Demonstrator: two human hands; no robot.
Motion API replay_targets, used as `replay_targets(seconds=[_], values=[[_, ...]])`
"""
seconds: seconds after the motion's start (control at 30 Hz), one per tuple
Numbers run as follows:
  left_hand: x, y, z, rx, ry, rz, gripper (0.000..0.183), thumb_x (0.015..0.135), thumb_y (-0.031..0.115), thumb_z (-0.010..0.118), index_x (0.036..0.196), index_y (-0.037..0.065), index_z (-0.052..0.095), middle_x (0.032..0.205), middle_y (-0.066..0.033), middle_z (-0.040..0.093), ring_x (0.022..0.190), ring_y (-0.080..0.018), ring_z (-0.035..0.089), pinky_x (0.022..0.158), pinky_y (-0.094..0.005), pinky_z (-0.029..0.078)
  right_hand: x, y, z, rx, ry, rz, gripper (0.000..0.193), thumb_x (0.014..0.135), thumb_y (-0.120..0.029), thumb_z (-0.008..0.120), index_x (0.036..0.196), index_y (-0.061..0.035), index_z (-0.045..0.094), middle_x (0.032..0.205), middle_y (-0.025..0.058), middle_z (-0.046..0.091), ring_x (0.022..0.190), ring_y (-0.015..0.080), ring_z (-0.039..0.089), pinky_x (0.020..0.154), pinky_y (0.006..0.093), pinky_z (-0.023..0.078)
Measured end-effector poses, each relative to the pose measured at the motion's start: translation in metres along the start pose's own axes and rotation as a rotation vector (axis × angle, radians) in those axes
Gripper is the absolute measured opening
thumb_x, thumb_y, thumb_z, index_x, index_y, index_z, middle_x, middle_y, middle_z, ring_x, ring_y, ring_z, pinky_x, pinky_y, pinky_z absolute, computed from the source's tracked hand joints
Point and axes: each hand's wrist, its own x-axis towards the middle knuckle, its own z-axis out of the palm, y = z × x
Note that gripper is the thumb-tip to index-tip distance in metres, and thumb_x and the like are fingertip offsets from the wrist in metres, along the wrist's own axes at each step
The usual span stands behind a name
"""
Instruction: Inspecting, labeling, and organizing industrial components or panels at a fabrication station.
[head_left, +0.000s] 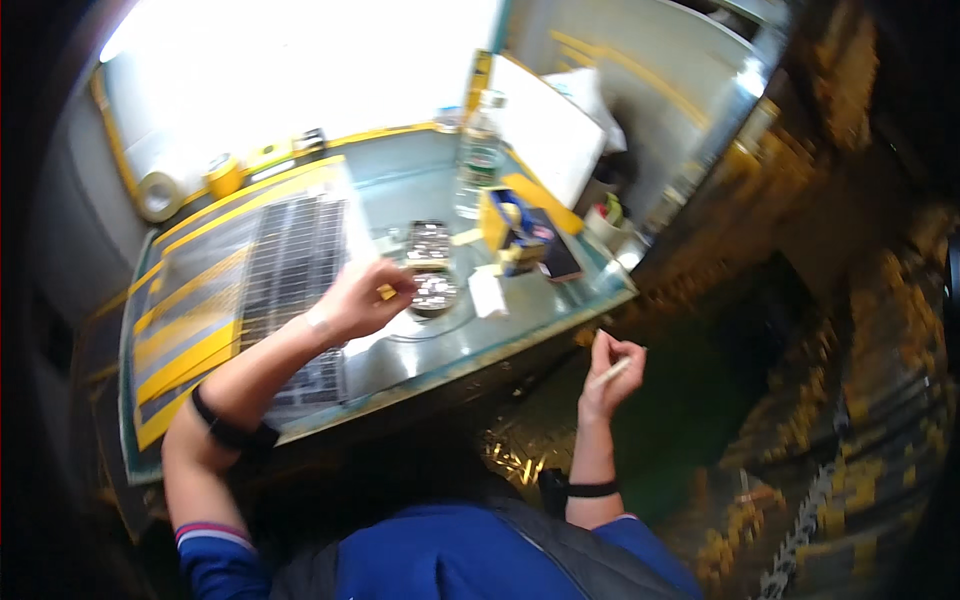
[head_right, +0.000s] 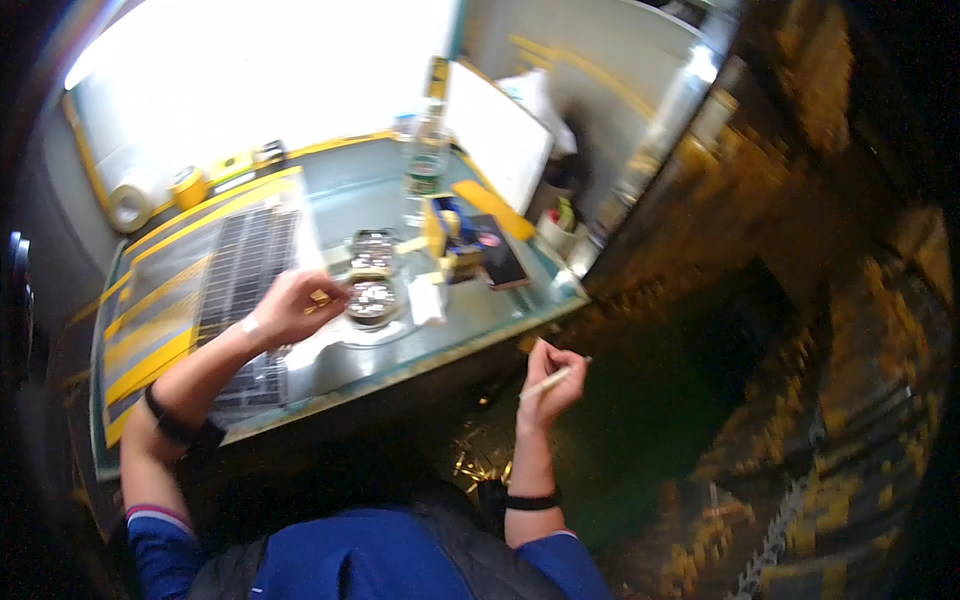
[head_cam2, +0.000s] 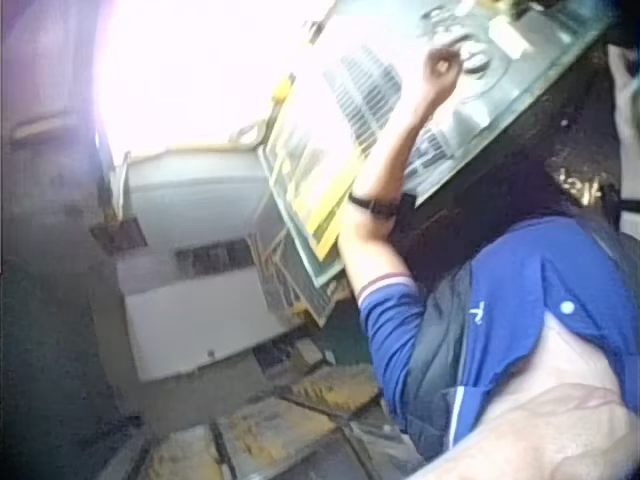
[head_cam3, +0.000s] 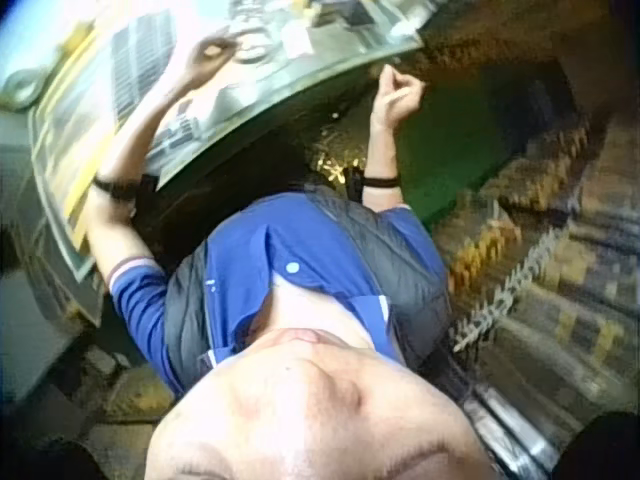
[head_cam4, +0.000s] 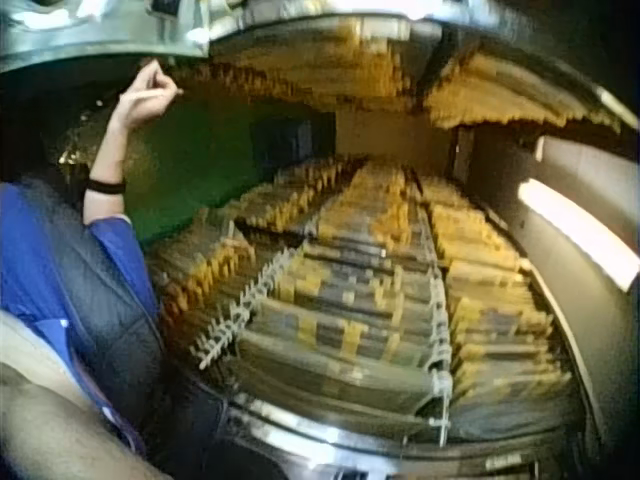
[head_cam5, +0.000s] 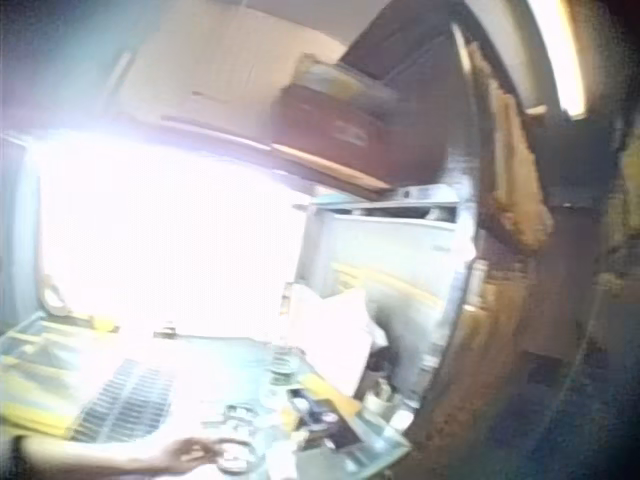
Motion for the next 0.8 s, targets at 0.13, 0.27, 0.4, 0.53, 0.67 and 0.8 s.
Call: replay_targets(seconds=[0.13,0.27,0.4,0.53,0.67,0.8], values=[[-0.066,0.059,-0.036,0.357,-0.161,0.147,0.019,0.074,0.016,0.075,0.089,0.006,0.068,0.095,-0.0138,0.064,0.086,-0.0312,0.062,0.073,-0.0365,0.051,0.024,0.023,-0.012,-0.249,0.076,-0.126,0.022,0.079,0.0,0.071,0.082,-0.0031,0.049,0.077,0.004,0.06,0.07,0.0096,0.058,0.069,0.0238,0.049],[-0.117,0.071,-0.066,0.334,0.012,-0.07,0.023,0.073,0.01,0.076,0.092,-0.001,0.068,0.096,-0.0154,0.066,0.087,-0.0298,0.064,0.076,-0.0354,0.052,0.031,0.02,-0.011,-0.443,0.104,-0.207,0.023,0.076,-0.006,0.074,0.081,-0.0039,0.052,0.071,0.0073,0.06,0.065,0.0166,0.058,0.063,0.0295,0.049],[-0.187,0.046,-0.095,0.253,0.365,-0.579,0.023,0.078,0.007,0.072,0.098,-0.002,0.068,0.095,-0.0142,0.068,0.086,-0.0223,0.066,0.076,-0.0285,0.051,0.025,0.042,0.001,-0.563,0.08,-0.232,0.022,0.073,-0.011,0.075,0.079,-0.0066,0.055,0.071,0.0084,0.061,0.063,0.0223,0.059,0.061,0.0334,0.048],[-0.228,0.012,-0.097,0.08,0.492,-0.772,0.033,0.081,0.014,0.073,0.108,-0.003,0.063,0.092,-0.0104,0.067,0.08,-0.0159,0.065,0.075,-0.0281,0.051,0.01,0.044,0.009,-0.718,-0.022,-0.442,0.011,0.077,-0.008,0.071,0.082,-0.0052,0.062,0.073,0.0104,0.063,0.067,0.0272,0.062,0.061,0.0361,0.049],[-0.224,0.014,-0.097,0.152,0.547,-0.841,0.042,0.082,0.019,0.074,0.114,-0.004,0.058,0.095,-0.0128,0.066,0.079,-0.0155,0.064,0.071,-0.0287,0.052,-0.004,0.018,0.009,-0.53,-0.124,-0.159,0.011,0.089,-0.01,0.063,0.093,0.0004,0.063,0.083,0.01,0.068,0.075,0.0157,0.066,0.069,0.0277,0.052],[-0.202,0.016,-0.086,0.486,0.402,-0.846,0.055,0.079,0.039,0.073,0.112,-0.001,0.055,0.099,-0.0185,0.058,0.081,-0.0281,0.062,0.072,-0.0371,0.05,-0.027,-0.044,0.045,-0.139,-0.228,-0.02,0.011,0.089,-0.009,0.062,0.094,0.001,0.061,0.084,0.0109,0.067,0.076,0.0169,0.065,0.071,0.0292,0.052]])
